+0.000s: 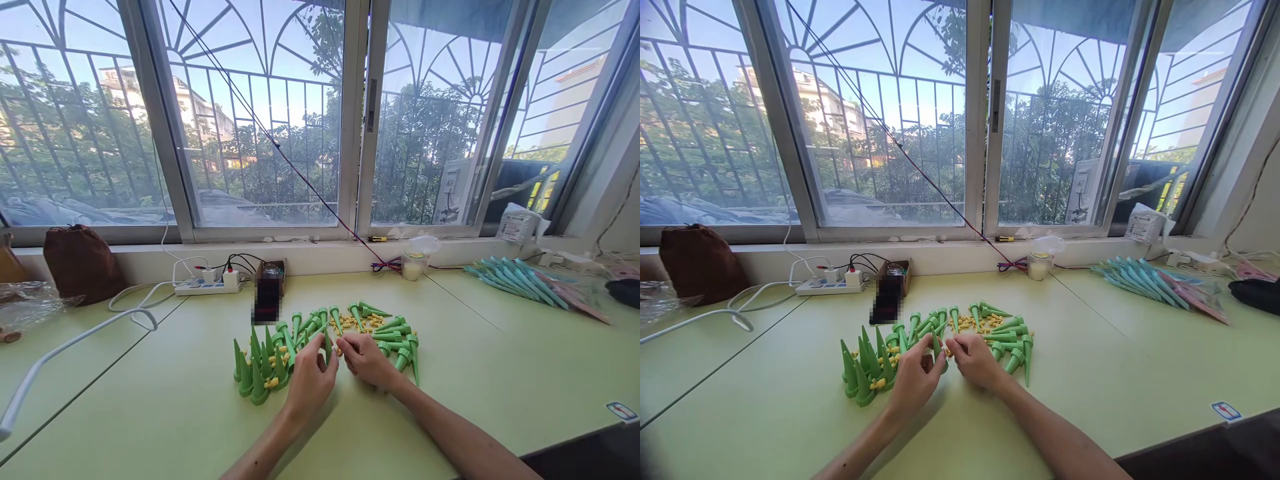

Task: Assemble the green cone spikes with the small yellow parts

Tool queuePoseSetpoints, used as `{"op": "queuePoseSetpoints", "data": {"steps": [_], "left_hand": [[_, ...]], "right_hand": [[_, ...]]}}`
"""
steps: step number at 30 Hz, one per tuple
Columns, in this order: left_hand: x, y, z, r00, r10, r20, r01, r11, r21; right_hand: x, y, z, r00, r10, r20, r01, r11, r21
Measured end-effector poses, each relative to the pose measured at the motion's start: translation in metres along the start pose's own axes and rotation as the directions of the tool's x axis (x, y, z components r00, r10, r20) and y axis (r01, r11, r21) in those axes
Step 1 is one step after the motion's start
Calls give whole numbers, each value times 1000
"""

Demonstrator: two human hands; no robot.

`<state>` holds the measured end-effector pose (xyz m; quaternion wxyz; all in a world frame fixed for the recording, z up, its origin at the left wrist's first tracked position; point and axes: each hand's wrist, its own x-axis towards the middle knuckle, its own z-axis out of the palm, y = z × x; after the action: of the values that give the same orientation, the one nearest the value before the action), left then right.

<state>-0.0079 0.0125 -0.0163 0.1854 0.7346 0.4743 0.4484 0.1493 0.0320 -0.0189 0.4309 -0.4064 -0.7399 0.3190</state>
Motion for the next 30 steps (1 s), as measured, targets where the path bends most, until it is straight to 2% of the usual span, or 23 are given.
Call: {"op": "queuePoseSetpoints", "data": {"steps": [30], "left_hand": [[-1,-1,-1,999,30,-18,-29,1000,11]], "right_hand": [[0,0,-1,999,-51,-4,50,996,-70]]}}
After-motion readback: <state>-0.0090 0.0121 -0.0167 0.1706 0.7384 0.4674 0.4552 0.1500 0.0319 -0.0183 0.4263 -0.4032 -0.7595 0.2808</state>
